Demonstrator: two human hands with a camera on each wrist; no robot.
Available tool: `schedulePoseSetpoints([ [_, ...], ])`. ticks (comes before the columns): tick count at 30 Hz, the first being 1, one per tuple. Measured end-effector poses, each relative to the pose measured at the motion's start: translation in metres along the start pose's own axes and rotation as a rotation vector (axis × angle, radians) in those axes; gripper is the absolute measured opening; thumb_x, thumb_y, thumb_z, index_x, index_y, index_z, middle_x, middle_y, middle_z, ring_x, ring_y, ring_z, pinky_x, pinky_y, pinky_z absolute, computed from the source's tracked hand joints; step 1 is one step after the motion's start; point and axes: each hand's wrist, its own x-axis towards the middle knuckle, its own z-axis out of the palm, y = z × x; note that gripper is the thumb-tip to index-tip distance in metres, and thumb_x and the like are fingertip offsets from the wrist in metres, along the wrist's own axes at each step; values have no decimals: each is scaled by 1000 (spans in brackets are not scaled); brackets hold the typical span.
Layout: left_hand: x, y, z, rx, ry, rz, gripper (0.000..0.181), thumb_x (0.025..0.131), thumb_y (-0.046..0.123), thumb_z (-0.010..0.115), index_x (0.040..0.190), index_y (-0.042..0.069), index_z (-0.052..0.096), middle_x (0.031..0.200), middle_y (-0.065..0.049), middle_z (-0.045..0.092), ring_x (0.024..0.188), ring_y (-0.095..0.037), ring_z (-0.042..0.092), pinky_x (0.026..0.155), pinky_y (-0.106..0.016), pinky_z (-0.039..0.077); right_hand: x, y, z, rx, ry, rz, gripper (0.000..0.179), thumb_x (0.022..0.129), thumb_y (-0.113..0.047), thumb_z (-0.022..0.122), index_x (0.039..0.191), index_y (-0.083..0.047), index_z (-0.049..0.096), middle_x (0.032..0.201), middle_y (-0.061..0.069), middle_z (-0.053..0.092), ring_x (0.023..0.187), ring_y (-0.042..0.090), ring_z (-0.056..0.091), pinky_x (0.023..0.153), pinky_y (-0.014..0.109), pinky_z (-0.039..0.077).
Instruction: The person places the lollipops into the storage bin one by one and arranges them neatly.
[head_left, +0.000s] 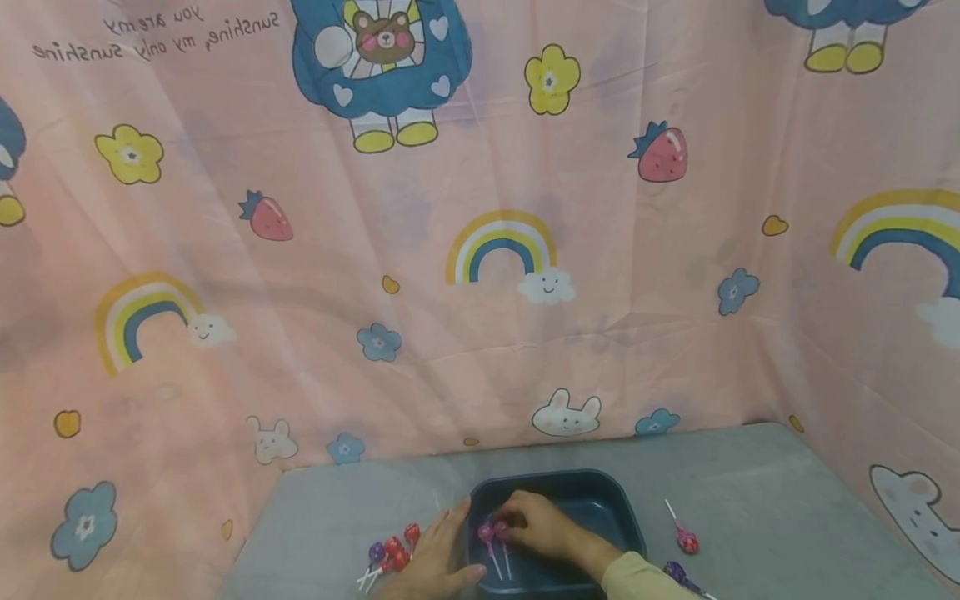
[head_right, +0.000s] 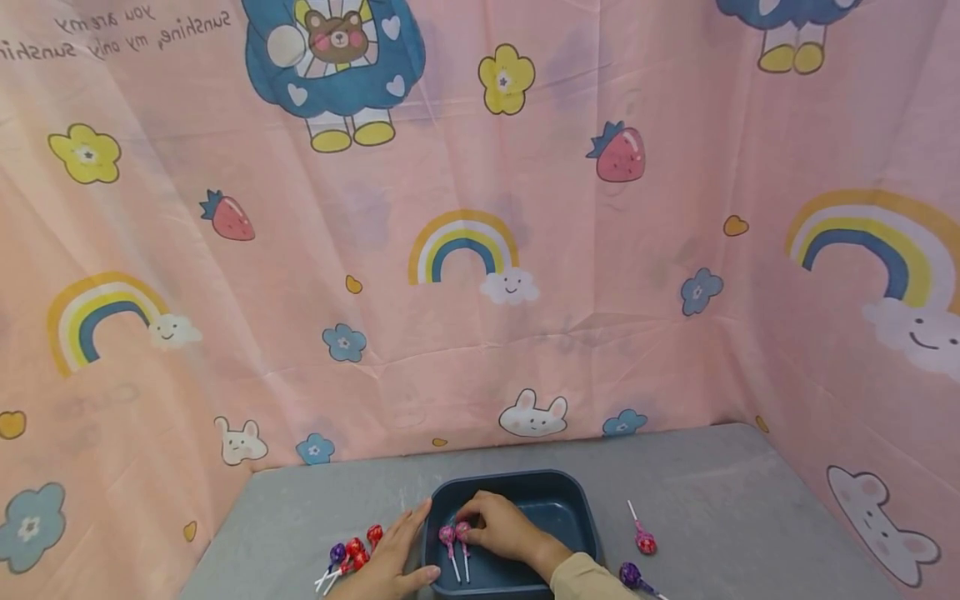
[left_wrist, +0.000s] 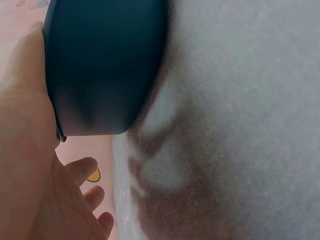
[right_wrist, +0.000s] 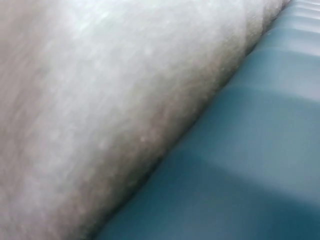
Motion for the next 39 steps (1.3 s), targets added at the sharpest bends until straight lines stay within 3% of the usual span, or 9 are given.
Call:
schedulePoseSetpoints([
  [8, 2, -3, 2, 23, 20, 41, 85, 88, 51, 58, 152, 31, 6, 158, -9, 23, 140, -49, 22, 95, -76, 29, -1, 1, 1, -32, 46, 34, 19, 83, -28, 70, 92, -11, 71, 83, -4, 57, 70, -5, 46, 61, 14, 42],
  [21, 2, 1, -1, 6, 1, 12, 84, 88, 52, 57, 151, 33, 5, 157, -12, 23, 140, -49, 21, 96, -76, 29, -1, 2, 0, -5, 37, 28, 18, 82, -30, 71, 89, -14, 70, 83, -3, 57, 68, -6, 47, 59, 14, 42],
  [29, 3, 0, 0, 17, 10, 24, 84, 88, 51, 57, 152, 32, 6, 157, -11, 24, 140, -49, 22, 96, -76, 29, -2, 2, 0, 17, 25, 40, 18, 80, -32, 72, 87, -14, 70, 82, -4, 57, 67, -6, 47, 58, 14, 43],
  [39, 1, -2, 2, 22, 20, 43, 85, 88, 54, 57, 152, 31, 5, 157, -10, 23, 140, -50, 21, 94, -77, 28, -1, 0, 1, -16, 91, 14, 17, 80, -32, 71, 83, -15, 70, 78, -7, 57, 65, -7, 45, 56, 13, 41],
])
